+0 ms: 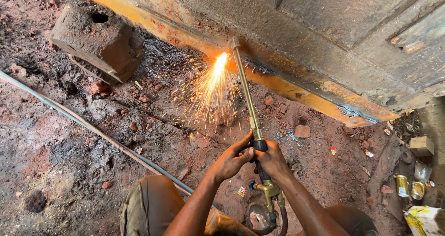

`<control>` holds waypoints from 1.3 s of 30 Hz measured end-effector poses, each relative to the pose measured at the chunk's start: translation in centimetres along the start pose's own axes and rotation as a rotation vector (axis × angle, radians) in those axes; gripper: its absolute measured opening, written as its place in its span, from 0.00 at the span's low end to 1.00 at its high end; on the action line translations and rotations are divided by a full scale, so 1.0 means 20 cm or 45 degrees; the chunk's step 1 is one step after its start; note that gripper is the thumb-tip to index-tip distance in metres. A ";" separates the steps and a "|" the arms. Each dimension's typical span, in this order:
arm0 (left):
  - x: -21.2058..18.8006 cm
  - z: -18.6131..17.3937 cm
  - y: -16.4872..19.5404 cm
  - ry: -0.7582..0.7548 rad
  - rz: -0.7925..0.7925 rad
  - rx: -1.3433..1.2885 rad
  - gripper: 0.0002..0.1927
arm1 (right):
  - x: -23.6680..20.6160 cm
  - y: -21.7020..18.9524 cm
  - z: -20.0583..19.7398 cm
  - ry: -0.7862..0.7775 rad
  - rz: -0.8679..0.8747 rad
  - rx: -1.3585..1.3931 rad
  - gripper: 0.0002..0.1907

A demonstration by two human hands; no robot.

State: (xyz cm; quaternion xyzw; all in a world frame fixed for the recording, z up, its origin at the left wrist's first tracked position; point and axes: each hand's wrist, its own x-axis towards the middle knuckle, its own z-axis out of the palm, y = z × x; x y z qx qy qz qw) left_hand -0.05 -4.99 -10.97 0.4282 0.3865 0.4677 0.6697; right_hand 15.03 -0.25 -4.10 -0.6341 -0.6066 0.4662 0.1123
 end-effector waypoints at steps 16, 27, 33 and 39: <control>0.01 0.00 -0.01 0.010 0.015 0.066 0.43 | -0.03 -0.04 -0.01 -0.022 0.057 0.053 0.12; 0.00 0.01 0.01 0.018 -0.043 0.111 0.46 | 0.00 0.01 -0.01 -0.009 0.023 0.003 0.12; 0.01 0.01 0.00 0.019 -0.020 0.115 0.47 | 0.02 0.05 -0.01 -0.013 -0.084 -0.040 0.11; 0.01 0.00 -0.02 0.020 -0.023 0.144 0.48 | 0.02 0.05 -0.01 -0.013 -0.037 -0.028 0.10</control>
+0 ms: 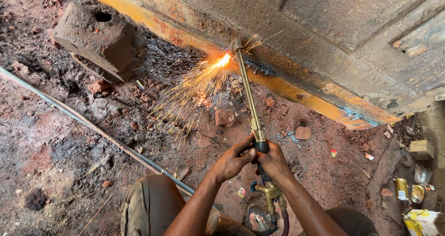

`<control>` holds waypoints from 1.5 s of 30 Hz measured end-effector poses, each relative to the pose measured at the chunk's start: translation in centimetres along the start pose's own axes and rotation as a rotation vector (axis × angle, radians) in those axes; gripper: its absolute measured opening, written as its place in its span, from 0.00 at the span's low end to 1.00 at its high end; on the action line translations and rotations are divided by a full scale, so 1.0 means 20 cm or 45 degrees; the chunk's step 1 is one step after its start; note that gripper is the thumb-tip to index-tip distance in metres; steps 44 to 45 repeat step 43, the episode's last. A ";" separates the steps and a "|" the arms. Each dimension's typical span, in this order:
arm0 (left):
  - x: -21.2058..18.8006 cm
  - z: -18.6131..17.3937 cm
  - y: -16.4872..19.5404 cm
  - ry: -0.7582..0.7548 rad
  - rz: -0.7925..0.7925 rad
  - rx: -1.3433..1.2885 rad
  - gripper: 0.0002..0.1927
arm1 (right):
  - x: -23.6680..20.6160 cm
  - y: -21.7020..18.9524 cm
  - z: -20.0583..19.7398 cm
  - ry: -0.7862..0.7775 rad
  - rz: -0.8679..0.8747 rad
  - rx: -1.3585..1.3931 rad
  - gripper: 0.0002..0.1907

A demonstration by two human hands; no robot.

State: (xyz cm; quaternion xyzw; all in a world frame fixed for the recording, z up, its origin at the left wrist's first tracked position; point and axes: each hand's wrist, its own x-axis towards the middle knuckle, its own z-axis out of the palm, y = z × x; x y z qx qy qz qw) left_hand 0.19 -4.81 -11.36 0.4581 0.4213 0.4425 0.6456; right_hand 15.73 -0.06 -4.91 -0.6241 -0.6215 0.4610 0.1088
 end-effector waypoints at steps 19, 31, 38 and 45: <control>0.00 0.00 0.02 -0.009 -0.009 -0.022 0.47 | 0.03 0.05 0.00 0.009 -0.035 -0.018 0.08; 0.00 0.00 0.01 -0.003 -0.024 -0.033 0.48 | 0.01 0.00 0.01 0.022 0.050 0.038 0.15; 0.00 0.00 0.00 -0.005 -0.011 -0.041 0.48 | 0.02 0.03 0.00 0.027 0.055 0.021 0.13; -0.01 0.00 0.02 -0.013 -0.007 -0.063 0.48 | 0.00 -0.01 0.01 0.031 0.051 -0.006 0.14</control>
